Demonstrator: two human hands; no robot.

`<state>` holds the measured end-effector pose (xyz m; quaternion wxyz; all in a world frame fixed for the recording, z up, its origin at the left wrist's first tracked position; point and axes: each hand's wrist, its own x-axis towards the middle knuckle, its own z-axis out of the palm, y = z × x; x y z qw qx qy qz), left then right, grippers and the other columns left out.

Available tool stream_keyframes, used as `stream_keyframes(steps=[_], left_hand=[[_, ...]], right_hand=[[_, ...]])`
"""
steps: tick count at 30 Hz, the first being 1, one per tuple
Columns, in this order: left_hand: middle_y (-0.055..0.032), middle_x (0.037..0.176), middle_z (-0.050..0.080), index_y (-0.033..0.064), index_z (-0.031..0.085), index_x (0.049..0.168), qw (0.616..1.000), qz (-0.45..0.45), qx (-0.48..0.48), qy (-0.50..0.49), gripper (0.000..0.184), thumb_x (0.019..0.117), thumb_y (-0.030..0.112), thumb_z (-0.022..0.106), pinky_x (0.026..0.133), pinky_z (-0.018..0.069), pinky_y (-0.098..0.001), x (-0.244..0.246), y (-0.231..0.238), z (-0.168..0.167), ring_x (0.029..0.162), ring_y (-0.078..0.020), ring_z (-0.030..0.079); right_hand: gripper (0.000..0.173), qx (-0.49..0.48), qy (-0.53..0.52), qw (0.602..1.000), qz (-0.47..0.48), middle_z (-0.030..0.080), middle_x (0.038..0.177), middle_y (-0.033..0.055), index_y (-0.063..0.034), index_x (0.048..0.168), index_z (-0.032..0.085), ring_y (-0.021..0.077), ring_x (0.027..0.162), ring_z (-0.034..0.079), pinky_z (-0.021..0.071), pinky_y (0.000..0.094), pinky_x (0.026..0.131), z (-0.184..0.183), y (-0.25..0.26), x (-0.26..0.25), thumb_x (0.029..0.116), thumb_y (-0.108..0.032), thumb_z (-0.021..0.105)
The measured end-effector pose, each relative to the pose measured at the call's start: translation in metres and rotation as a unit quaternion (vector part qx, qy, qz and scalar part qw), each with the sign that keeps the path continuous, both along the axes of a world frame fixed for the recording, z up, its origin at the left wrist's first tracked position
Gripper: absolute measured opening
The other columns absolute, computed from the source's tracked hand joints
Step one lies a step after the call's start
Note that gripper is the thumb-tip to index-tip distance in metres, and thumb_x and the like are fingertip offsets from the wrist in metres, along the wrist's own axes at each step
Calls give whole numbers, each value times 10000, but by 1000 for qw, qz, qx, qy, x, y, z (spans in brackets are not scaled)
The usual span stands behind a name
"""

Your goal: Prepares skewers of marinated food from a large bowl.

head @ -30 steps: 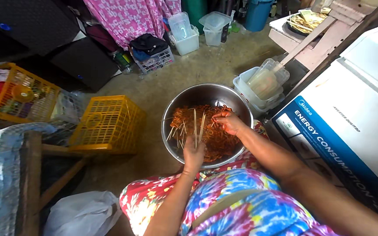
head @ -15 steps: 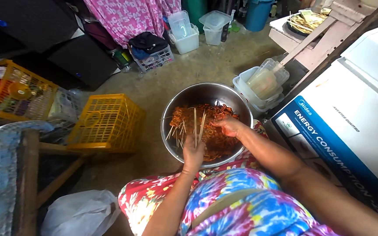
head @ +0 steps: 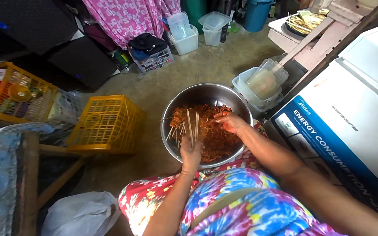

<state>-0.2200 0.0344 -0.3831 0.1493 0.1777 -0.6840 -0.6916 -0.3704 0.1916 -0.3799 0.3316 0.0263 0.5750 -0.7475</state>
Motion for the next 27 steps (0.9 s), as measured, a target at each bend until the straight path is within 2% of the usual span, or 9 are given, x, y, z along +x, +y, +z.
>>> stream_keyframes(steps=[2, 7, 14, 18, 27], left_hand=[[-41, 771, 652, -41, 510, 1189, 1000, -20, -6, 0, 264, 926, -62, 525, 529, 553, -243, 1, 0, 1, 593, -109, 645], [-29, 765, 656, -42, 514, 1189, 999, -49, -15, 3, 278, 912, -57, 531, 534, 556, -238, 2, 1, 1, 594, -99, 648], [-25, 762, 655, -46, 523, 1174, 998, -54, -16, 6, 261, 913, -58, 532, 537, 560, -234, 1, 2, 0, 593, -95, 648], [-16, 750, 649, -46, 530, 1174, 998, -53, -24, 12, 279, 896, -57, 537, 531, 556, -226, 2, 3, 1, 588, -83, 644], [-21, 747, 658, -42, 520, 1169, 998, -58, -6, 10, 268, 902, -58, 535, 524, 555, -229, 2, 2, 1, 587, -95, 650]], right_hand=[[176, -40, -11, 998, -47, 632, 956, 82, 2, 1129, 573, 173, 777, 641, 582, 354, 733, 2, -3, 2, 967, 61, 538], [177, -57, -11, 995, -87, 615, 938, 57, -38, 1069, 583, 158, 786, 605, 546, 352, 721, 0, -7, 2, 941, 77, 545], [219, -42, 34, 995, -82, 650, 946, 43, -47, 1033, 633, 125, 791, 611, 536, 307, 700, 0, -6, 3, 884, 112, 618], [240, -49, 32, 996, -63, 644, 949, 42, -51, 1049, 627, 124, 777, 606, 537, 305, 687, -1, -3, 2, 885, 121, 593], [232, -116, -20, 992, -49, 631, 846, 29, -57, 1026, 597, 127, 718, 619, 558, 310, 673, 0, -1, 3, 884, 97, 497]])
